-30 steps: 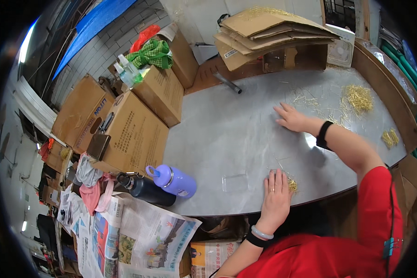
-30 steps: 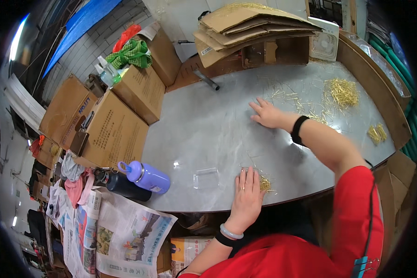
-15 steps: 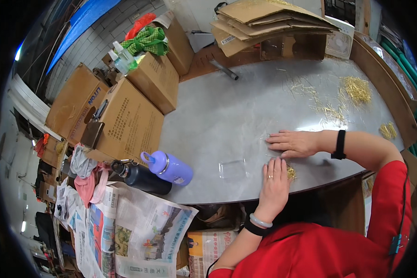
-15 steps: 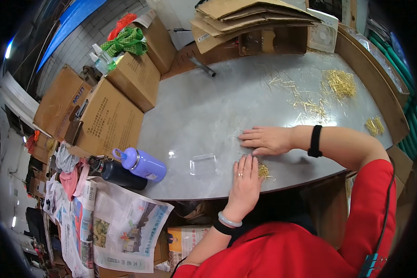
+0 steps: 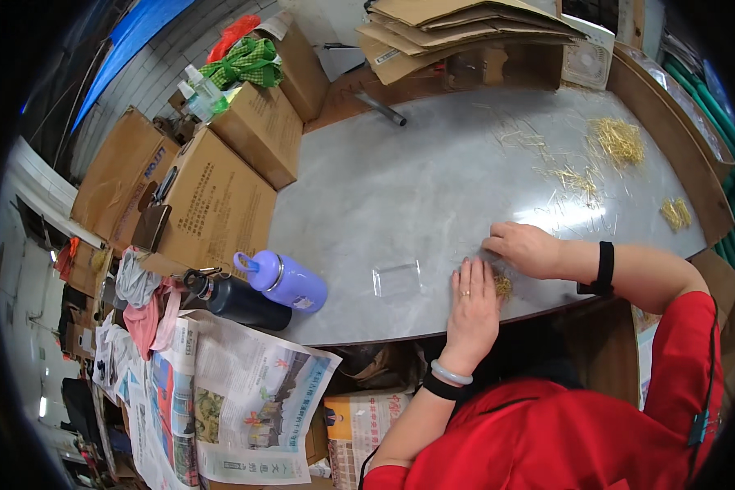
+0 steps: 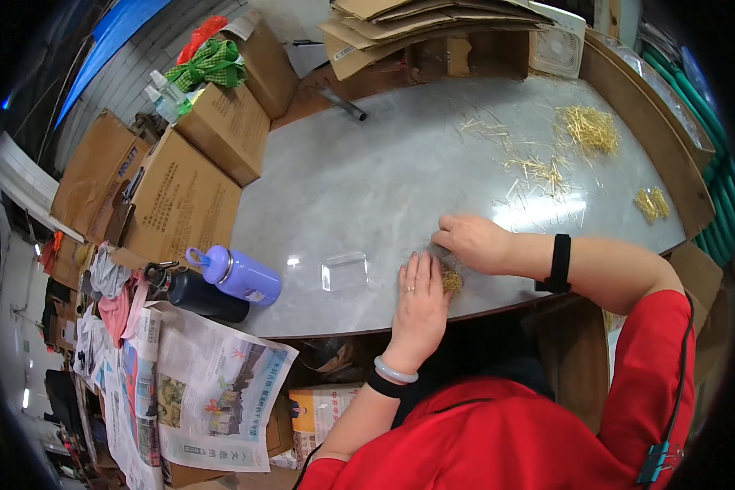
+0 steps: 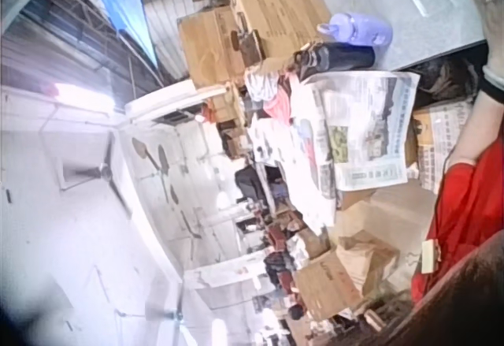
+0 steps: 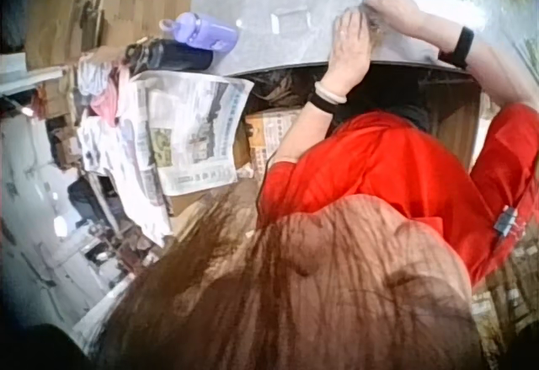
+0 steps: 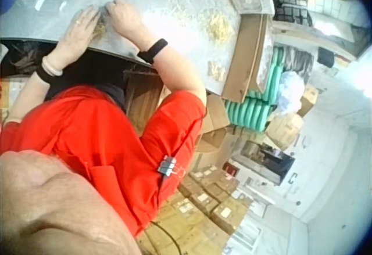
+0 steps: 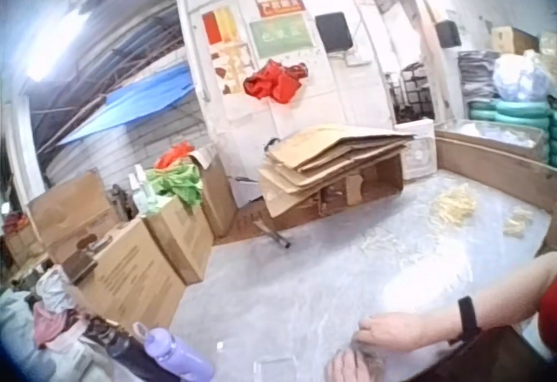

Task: Sorting and bagging small gold-colored metal components at a workbench.

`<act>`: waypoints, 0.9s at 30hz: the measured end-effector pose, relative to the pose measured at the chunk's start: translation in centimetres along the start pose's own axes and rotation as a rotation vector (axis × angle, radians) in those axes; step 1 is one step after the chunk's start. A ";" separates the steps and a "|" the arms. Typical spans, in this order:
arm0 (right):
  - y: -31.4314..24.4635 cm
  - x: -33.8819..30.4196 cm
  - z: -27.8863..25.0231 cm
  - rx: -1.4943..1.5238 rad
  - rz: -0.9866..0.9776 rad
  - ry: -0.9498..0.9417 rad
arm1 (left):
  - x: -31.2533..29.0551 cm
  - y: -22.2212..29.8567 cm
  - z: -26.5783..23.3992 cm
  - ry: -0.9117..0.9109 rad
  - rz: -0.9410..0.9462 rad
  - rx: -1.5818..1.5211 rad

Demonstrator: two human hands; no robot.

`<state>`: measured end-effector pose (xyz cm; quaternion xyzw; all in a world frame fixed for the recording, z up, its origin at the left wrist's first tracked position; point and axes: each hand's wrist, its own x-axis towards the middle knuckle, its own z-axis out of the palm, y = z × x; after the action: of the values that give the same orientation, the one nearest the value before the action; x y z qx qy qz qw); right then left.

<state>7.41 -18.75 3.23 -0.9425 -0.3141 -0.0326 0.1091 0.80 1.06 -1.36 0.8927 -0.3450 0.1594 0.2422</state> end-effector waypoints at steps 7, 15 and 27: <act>5.3 12.5 0.3 -0.030 -0.068 0.149 | 0.2 0.0 0.4 0.017 0.024 -0.046; 3.3 14.3 0.6 -0.174 -0.369 -0.191 | 0.0 -0.1 0.3 0.007 0.015 -0.077; 1.6 -2.3 -2.1 0.019 -0.401 -0.207 | 0.0 0.6 0.1 0.062 -0.068 -0.152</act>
<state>6.53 -21.79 4.73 -0.8586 -0.5048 0.0461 0.0764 0.44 0.64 -1.20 0.8776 -0.3178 0.1518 0.3252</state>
